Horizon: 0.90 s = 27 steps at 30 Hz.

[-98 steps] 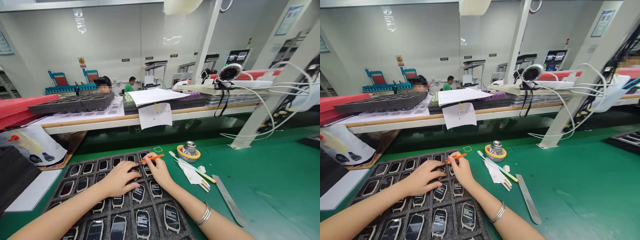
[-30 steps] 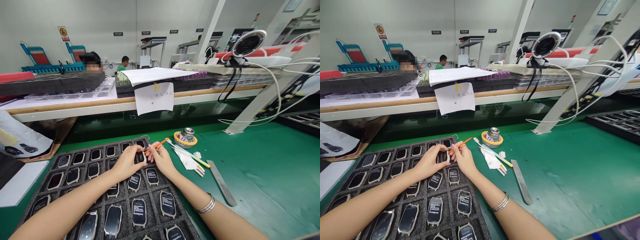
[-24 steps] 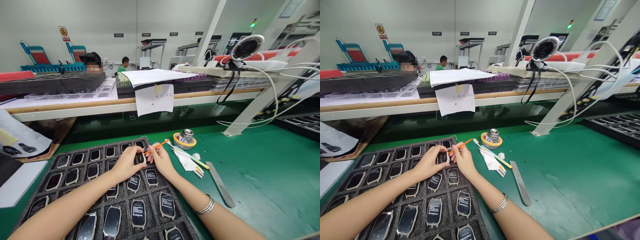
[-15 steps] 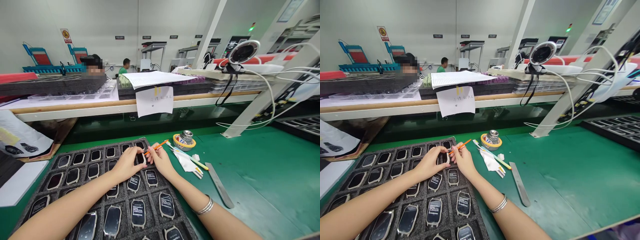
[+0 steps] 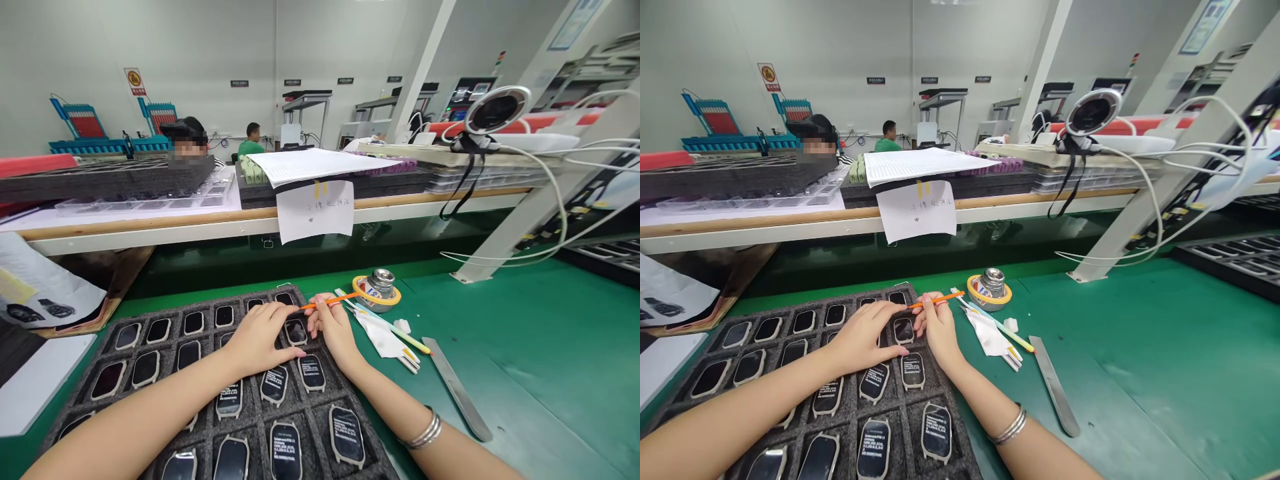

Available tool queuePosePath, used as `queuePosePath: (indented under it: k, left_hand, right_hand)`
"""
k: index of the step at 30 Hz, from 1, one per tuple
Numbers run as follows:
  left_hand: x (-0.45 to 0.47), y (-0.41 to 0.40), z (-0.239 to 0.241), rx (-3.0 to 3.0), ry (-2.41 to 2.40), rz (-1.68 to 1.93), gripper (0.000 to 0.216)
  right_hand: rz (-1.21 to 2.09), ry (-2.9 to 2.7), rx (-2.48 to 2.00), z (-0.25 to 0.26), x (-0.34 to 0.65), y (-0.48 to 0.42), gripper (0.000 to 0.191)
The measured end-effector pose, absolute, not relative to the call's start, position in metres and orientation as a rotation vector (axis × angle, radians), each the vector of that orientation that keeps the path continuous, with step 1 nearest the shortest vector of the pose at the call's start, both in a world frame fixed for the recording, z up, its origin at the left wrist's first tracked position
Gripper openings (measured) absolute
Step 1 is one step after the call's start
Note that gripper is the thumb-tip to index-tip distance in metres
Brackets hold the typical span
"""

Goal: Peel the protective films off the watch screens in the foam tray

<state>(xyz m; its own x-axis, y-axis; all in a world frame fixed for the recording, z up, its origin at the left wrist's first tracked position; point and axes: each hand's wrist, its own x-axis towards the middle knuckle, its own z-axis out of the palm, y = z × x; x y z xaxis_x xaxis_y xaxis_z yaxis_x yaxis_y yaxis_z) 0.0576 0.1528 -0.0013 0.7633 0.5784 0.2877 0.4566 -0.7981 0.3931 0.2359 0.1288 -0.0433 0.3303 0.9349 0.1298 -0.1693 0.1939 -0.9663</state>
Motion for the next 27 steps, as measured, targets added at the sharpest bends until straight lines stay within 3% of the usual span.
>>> queuePosePath:
  k: [13, 20, 27]
  left_hand:
    - [0.05, 0.201, -0.002, 2.808, 0.729, 0.574, 0.061]
    - [0.058, 0.173, 0.006, 2.864, 0.337, 0.5, 0.016]
    - [0.052, 0.129, -0.005, 2.812, 0.575, 0.544, 0.027]
  right_hand:
    - [0.877, -0.908, -1.062, -0.037, 0.24, 0.148, 0.048]
    - [0.876, -1.008, -1.048, -0.011, 0.254, 0.117, 0.046]
    - [0.944, -1.088, -1.067, -0.022, 0.244, 0.083, 0.05]
